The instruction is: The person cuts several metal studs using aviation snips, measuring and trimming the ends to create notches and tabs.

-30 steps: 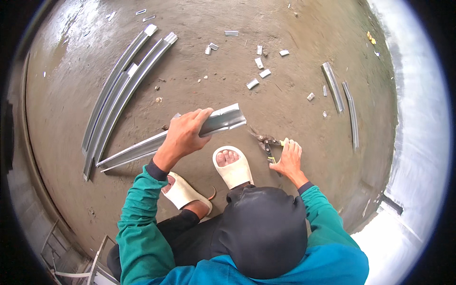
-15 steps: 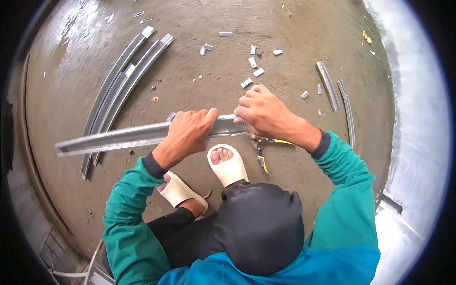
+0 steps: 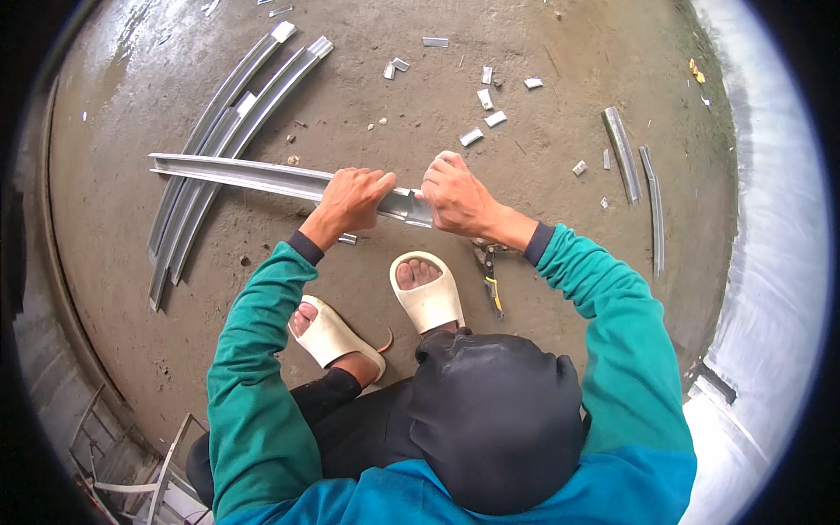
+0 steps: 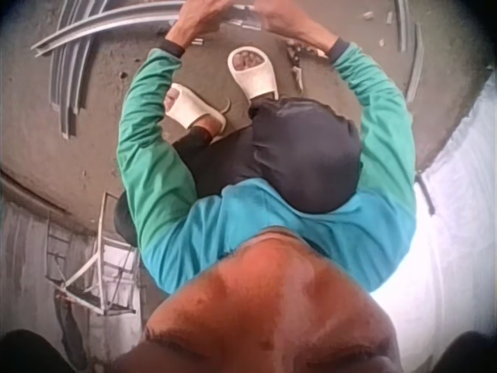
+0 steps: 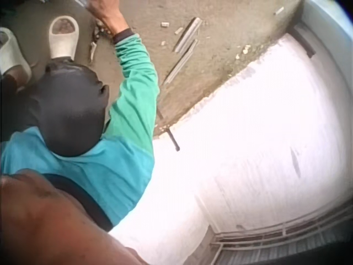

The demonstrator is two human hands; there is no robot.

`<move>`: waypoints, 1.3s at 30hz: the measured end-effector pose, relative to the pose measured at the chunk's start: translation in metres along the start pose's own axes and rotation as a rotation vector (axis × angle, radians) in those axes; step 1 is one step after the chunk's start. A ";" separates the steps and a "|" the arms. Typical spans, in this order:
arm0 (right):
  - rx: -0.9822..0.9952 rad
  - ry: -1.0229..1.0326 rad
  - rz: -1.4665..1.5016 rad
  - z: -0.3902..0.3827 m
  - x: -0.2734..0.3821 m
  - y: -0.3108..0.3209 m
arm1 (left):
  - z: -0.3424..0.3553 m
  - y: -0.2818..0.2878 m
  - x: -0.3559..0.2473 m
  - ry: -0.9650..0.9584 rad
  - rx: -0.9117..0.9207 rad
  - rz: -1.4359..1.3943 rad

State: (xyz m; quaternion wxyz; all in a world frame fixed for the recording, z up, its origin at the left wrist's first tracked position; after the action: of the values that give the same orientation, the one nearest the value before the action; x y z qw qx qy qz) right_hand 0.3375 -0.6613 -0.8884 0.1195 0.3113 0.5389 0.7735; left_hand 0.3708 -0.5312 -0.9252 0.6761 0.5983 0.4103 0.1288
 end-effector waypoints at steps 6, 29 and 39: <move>0.109 -0.417 0.537 -0.008 -0.039 -0.023 | -0.008 0.005 -0.002 -0.033 -0.003 0.035; -1.040 -1.075 1.156 -0.022 -0.005 0.001 | 0.059 0.089 -0.003 0.213 -0.231 0.054; -1.146 -1.169 0.968 -0.009 -0.020 0.030 | 0.069 0.105 -0.005 0.304 -0.235 0.058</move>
State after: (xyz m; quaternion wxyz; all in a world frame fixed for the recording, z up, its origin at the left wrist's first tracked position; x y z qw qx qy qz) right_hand 0.3521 -0.6906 -0.8706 0.1714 0.7326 -0.2549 0.6074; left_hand 0.4502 -0.5566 -0.8308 0.6675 0.5006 0.4723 0.2842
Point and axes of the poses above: each hand's wrist, its own z-axis towards the middle knuckle, its own y-axis out of the back of the hand, x = y × z, the point moved 7 cm from there along z, towards the middle knuckle, and after that the axes turned 10 degrees about y, right-handed, at the moved point
